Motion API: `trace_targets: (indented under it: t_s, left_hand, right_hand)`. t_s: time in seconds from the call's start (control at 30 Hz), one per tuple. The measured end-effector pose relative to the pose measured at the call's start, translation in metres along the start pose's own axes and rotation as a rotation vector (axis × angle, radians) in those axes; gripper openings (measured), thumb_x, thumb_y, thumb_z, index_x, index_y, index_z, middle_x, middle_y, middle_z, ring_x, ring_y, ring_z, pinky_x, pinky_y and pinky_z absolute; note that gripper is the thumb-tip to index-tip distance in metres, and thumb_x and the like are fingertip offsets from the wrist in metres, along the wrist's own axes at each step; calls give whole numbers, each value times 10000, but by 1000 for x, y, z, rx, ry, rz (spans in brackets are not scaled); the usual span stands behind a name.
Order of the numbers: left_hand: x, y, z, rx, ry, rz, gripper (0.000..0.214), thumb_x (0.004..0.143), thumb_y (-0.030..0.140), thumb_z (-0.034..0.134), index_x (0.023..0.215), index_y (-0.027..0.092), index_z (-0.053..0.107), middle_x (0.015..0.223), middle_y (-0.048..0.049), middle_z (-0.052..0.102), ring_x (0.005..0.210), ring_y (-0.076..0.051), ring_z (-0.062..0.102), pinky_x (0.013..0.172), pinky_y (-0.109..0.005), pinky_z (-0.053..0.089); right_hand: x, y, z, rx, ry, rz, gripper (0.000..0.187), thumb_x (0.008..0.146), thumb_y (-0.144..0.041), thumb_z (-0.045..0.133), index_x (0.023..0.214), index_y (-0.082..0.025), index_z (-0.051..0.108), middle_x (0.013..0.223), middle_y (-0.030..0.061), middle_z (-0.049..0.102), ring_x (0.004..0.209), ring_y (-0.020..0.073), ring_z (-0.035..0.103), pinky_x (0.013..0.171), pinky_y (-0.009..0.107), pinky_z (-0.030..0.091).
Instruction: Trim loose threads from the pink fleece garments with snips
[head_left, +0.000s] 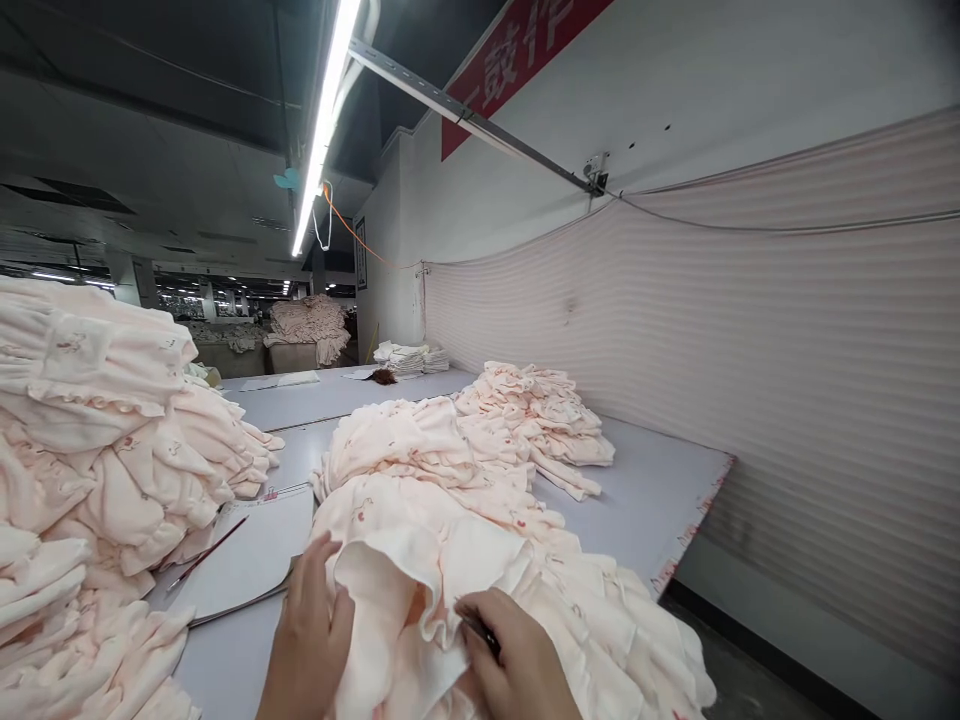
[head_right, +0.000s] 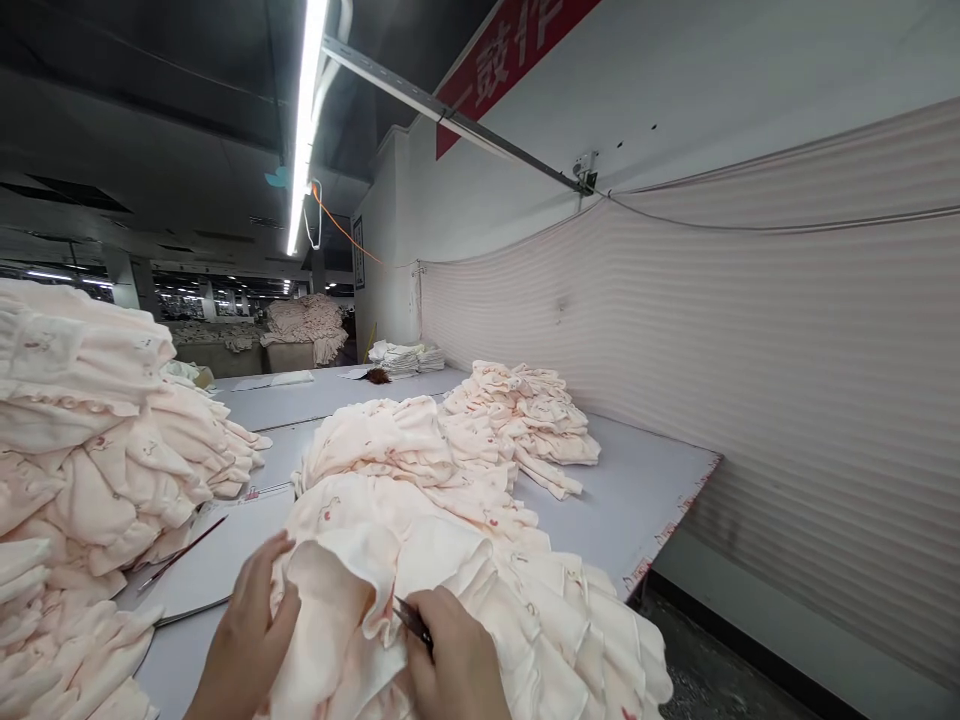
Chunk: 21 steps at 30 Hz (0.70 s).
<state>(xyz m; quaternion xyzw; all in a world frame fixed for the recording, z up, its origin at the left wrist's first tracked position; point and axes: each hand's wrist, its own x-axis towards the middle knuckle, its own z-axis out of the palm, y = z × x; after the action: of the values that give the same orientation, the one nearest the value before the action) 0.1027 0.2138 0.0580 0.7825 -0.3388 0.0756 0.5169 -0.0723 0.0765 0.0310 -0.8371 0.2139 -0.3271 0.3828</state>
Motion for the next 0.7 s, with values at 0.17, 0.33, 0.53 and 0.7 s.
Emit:
trace_targets:
  t_s: [0.17,0.33,0.53,0.7]
  left_hand:
    - [4,35,9,147,-427,770,603,720,62,492,1277,291,523,1366,-54,548,1392,-311,284,1143,-493,123]
    - [15,52,25,-157,-771,202,124,840,239,545,845,215,667,825,-37,670,880,-238,613,841,-345,433]
    - [15,28,40,-713,-855,-263,318,769,484,669,818,170,676,714,12,575,684,-147,497,652,-247,374]
    - [11,15,56,-800,-784,-294,364,740,525,692,817,171,655,749,2,578,755,-165,506,728,-273,389]
  right_hand:
    - [9,-1,-2,177,94,67,255,850,-432,505,738,-226,605,644,-2,606,587,178,551,536,250,410]
    - [18,-11,-13,262,145,94,364,877,-518,451,679,-218,511,581,-37,480,543,145,457,498,224,366]
    - [31,-16,-18,169,224,23,227,882,-420,485,774,-232,550,640,-18,555,570,160,525,539,229,426]
    - [26,-8,-1,191,224,-185,315,871,-548,484,853,-270,632,789,42,643,675,192,608,579,242,481]
